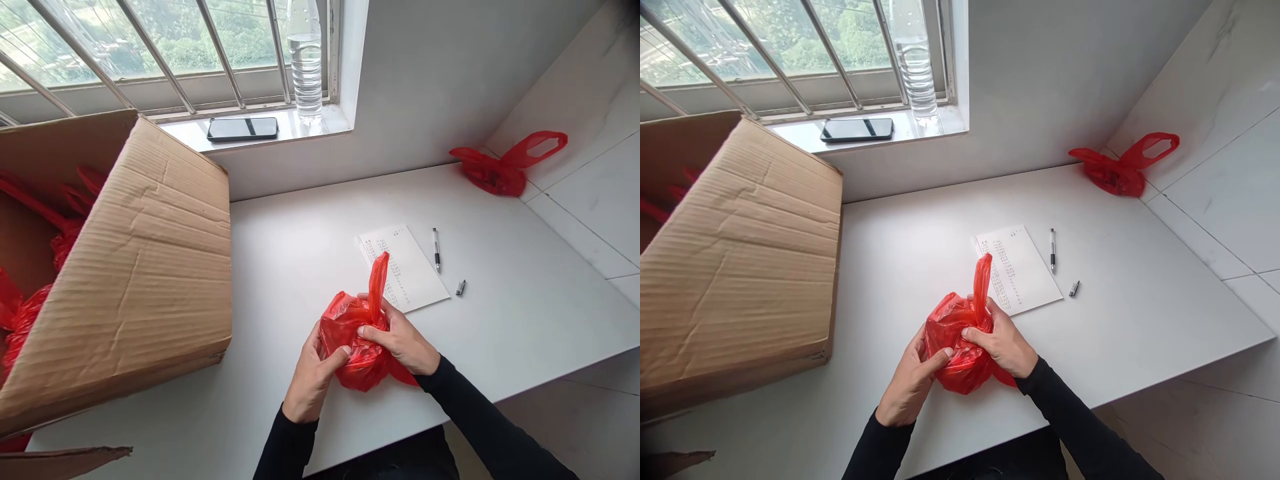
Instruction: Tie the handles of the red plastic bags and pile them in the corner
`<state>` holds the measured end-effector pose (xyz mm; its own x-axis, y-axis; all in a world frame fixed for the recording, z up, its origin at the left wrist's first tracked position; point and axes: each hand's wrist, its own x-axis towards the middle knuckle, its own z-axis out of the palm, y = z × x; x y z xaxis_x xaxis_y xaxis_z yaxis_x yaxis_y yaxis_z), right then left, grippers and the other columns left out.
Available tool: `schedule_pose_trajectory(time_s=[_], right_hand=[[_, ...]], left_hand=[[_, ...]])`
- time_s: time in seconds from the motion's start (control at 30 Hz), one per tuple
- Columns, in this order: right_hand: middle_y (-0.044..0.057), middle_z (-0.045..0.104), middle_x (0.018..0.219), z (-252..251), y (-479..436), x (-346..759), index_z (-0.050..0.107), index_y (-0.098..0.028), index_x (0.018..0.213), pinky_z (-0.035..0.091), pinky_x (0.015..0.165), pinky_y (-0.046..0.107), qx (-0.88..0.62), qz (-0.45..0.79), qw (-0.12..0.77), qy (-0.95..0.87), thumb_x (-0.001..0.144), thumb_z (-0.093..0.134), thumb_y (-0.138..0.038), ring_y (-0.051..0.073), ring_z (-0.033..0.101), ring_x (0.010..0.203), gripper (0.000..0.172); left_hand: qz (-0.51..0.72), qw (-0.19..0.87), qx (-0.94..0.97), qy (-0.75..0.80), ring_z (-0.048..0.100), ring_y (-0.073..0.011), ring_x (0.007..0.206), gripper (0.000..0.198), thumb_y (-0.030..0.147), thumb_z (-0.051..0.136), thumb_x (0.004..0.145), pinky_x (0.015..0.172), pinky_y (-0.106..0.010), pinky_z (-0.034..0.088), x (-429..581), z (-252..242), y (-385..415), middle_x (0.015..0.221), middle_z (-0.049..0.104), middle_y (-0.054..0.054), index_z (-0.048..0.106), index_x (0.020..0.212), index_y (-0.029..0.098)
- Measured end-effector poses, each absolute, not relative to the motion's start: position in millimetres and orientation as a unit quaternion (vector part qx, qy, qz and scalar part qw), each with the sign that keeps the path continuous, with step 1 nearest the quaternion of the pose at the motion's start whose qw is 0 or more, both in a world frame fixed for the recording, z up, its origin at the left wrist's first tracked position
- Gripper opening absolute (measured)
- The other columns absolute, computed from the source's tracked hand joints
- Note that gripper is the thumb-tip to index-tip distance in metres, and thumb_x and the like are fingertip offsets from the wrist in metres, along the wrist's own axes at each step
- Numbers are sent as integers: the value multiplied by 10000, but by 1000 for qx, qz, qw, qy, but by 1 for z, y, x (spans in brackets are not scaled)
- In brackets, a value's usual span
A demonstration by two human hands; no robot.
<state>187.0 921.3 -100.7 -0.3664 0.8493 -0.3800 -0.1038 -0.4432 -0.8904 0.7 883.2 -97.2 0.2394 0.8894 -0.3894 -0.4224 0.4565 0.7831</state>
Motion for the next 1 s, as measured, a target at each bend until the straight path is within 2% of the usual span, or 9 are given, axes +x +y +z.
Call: schedule_pose_trajectory(time_s=[0.13,0.3,0.4,0.53,0.63,0.8,0.9,1.0], right_hand=[[44,686,1178,-101,919,187,515,-278,1323,549,974,471,-447,712,341,-421,893,688,-299,256,671,1074,464],[51,615,1345,-99,919,192,473,-302,1387,484,1083,487,-439,700,314,-468,886,705,-311,268,598,1234,553],[58,617,1357,-98,919,192,477,-296,1393,470,1098,496,-432,704,297,-479,887,703,-311,270,603,1229,554],[53,637,1330,-98,919,188,521,-282,1340,466,1102,474,-437,692,328,-472,910,672,-293,254,612,1222,456],[47,648,1304,-99,920,186,522,-285,1328,478,1088,468,-446,684,334,-471,904,683,-293,247,619,1208,454],[57,646,1288,-96,922,189,518,-284,1336,462,1098,475,-457,673,310,-491,938,642,-398,245,608,1213,432],[57,633,1294,-91,921,193,484,-299,1369,465,1093,478,-428,702,288,-491,890,710,-403,250,609,1197,540],[48,644,1244,-90,920,194,450,-321,1404,508,1033,475,-382,736,278,-485,855,750,-332,247,633,1120,626]], left_hand=[[426,728,297,448,601,-326,1250,595,270,761,840,1014,-420,511,1,-93,886,1396,621,-114,537,1391,257],[431,713,289,471,685,-317,1111,541,335,742,863,911,-420,566,2,-94,885,1240,713,-124,535,1353,235],[435,709,263,489,724,-321,1010,550,373,748,855,859,-435,585,1,-96,885,1190,732,-145,541,1339,215],[434,715,257,484,684,-334,1116,551,358,774,830,930,-440,560,0,-99,885,1295,683,-160,575,1319,201],[430,726,259,469,652,-338,1175,571,326,811,794,972,-435,538,0,-102,885,1339,658,-160,593,1306,199],[429,727,244,477,681,-343,1122,527,356,769,834,923,-426,558,-1,-107,885,1214,730,-152,629,1305,167],[430,717,230,499,686,-349,1102,488,426,732,859,894,-425,568,-1,-108,885,1140,759,-146,681,1254,144],[449,703,210,511,675,-346,1124,491,473,686,884,924,-439,558,-1,-105,885,1176,750,-130,684,1270,169]])
